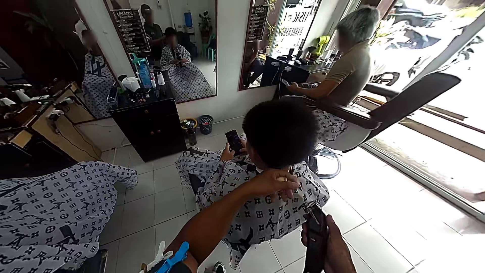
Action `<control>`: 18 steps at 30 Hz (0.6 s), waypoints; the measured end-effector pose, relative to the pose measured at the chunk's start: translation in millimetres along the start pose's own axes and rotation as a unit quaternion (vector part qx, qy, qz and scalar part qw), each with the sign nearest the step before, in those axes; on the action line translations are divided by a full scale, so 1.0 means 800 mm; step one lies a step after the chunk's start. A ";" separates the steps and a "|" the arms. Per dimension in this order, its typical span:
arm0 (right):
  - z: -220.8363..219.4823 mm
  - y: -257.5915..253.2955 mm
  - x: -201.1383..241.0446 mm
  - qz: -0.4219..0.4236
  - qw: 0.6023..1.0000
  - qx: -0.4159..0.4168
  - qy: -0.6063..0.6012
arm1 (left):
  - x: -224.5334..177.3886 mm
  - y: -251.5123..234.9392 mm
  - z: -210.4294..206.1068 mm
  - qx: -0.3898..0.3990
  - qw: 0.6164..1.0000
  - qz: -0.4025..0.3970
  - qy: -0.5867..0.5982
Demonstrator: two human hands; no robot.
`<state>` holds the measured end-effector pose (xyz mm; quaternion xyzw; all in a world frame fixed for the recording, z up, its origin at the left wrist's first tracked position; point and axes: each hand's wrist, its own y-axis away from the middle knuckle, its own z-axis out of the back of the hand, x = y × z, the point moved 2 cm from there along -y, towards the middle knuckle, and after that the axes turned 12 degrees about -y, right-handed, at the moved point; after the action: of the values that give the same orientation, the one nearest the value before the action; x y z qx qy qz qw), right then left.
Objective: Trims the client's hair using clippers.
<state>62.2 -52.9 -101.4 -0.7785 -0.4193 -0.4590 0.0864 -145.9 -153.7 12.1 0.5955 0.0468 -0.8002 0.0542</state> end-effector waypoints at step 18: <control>-0.016 -0.056 0.036 -0.059 0.978 0.176 -0.091 | 0.046 0.048 -0.036 -0.145 0.846 0.230 -0.459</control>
<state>27.8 -14.7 -82.5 -0.7634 -0.5449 -0.3093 0.1567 -123.3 -188.7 -31.6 0.1388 -0.0058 -0.9310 0.3376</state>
